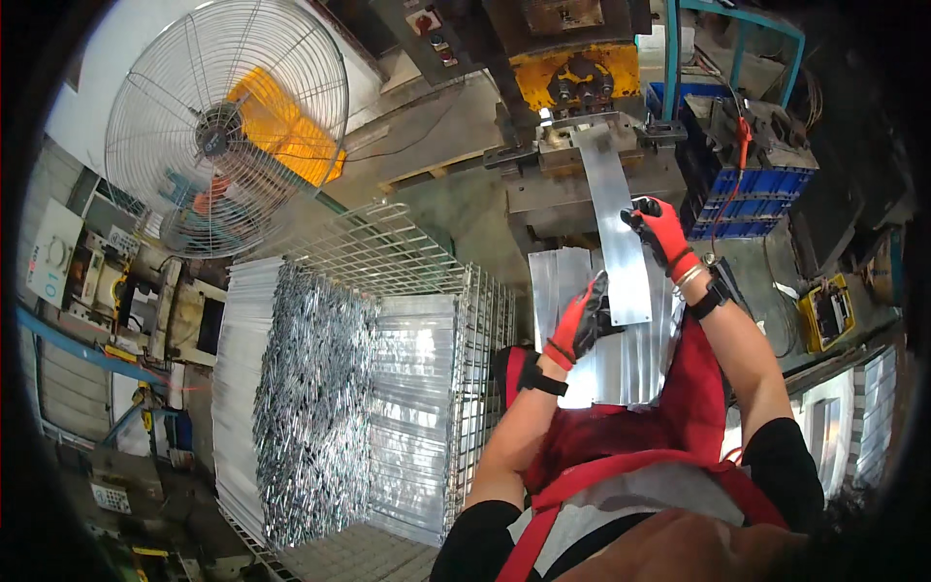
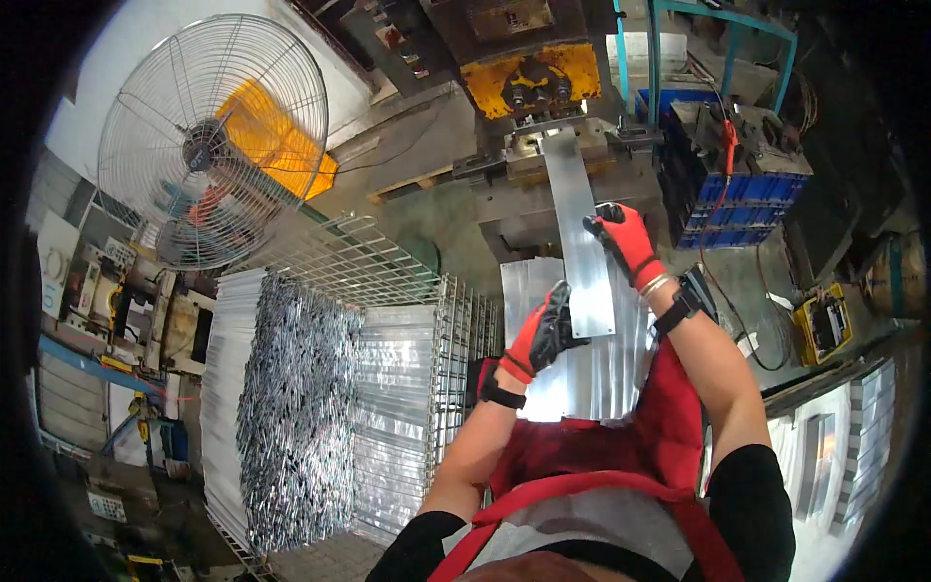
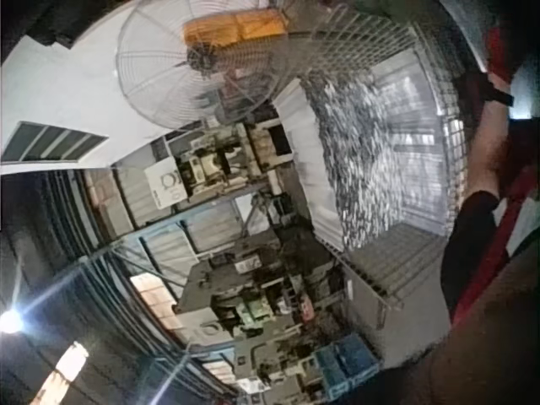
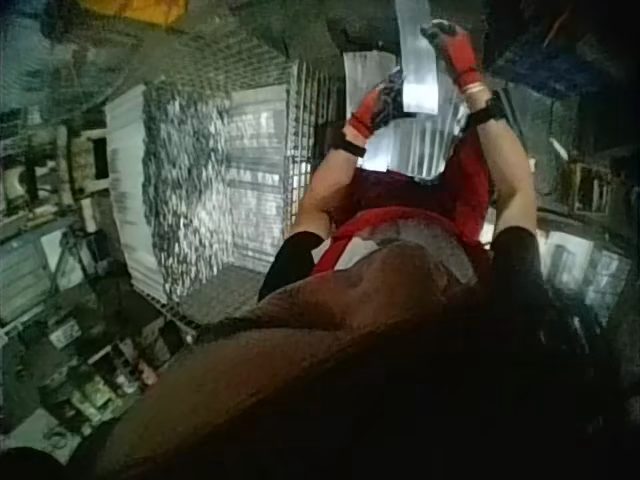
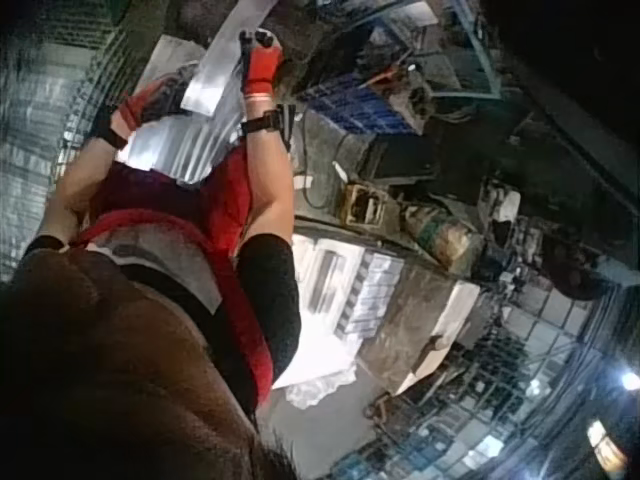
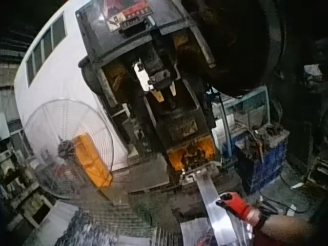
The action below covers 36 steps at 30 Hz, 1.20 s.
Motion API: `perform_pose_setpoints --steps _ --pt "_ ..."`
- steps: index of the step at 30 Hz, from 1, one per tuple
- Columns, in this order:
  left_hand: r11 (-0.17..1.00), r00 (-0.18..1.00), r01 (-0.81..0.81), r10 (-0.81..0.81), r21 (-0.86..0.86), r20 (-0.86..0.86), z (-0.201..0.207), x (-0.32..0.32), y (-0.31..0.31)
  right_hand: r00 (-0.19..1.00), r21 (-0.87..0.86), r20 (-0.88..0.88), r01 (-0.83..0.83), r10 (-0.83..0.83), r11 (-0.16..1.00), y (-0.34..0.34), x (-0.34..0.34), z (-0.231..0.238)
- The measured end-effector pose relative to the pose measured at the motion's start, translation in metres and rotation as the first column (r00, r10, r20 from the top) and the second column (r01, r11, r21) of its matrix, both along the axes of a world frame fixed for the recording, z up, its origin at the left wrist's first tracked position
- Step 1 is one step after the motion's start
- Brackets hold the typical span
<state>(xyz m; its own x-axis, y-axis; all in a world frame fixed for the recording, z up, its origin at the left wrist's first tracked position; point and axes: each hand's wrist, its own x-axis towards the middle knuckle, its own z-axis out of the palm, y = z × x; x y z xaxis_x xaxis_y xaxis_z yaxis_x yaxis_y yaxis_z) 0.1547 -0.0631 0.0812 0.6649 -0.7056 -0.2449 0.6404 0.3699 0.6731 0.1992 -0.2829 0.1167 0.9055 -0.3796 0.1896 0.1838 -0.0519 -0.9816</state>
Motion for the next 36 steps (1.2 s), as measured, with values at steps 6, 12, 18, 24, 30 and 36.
perform_pose_setpoints --steps 6,12,18,24,30,36 --pt "0.987 0.987 0.159 -0.159 -0.012 0.003 0.035 0.01 -0.017 0.998 0.059 0.016 -0.066 0.065 0.996 0.005 0.032 0.002" --pt "0.993 0.987 0.12 -0.122 0.021 0.107 0.059 0.016 -0.019 0.984 0.208 -0.072 -0.144 0.161 0.968 0.006 0.039 0.005" --pt "0.996 0.995 0.07 -0.073 0.047 0.063 0.066 0.013 -0.027 0.973 0.209 0.08 -0.231 0.218 0.95 -0.004 0.046 -0.01" --pt "0.996 0.997 0.021 -0.028 0.085 0.073 0.063 0.012 -0.028 0.978 0.284 0.064 -0.21 0.2 0.936 -0.004 0.044 -0.011" --pt "1.0 0.999 0.011 -0.012 0.029 0.042 0.058 0.013 -0.03 0.978 0.32 -0.014 -0.194 0.209 0.927 -0.004 0.045 -0.006" --pt "0.992 0.997 0.047 -0.055 0.118 0.062 0.056 0.014 -0.028 0.941 0.263 -0.292 -0.093 0.171 0.96 -0.002 0.04 -0.001"
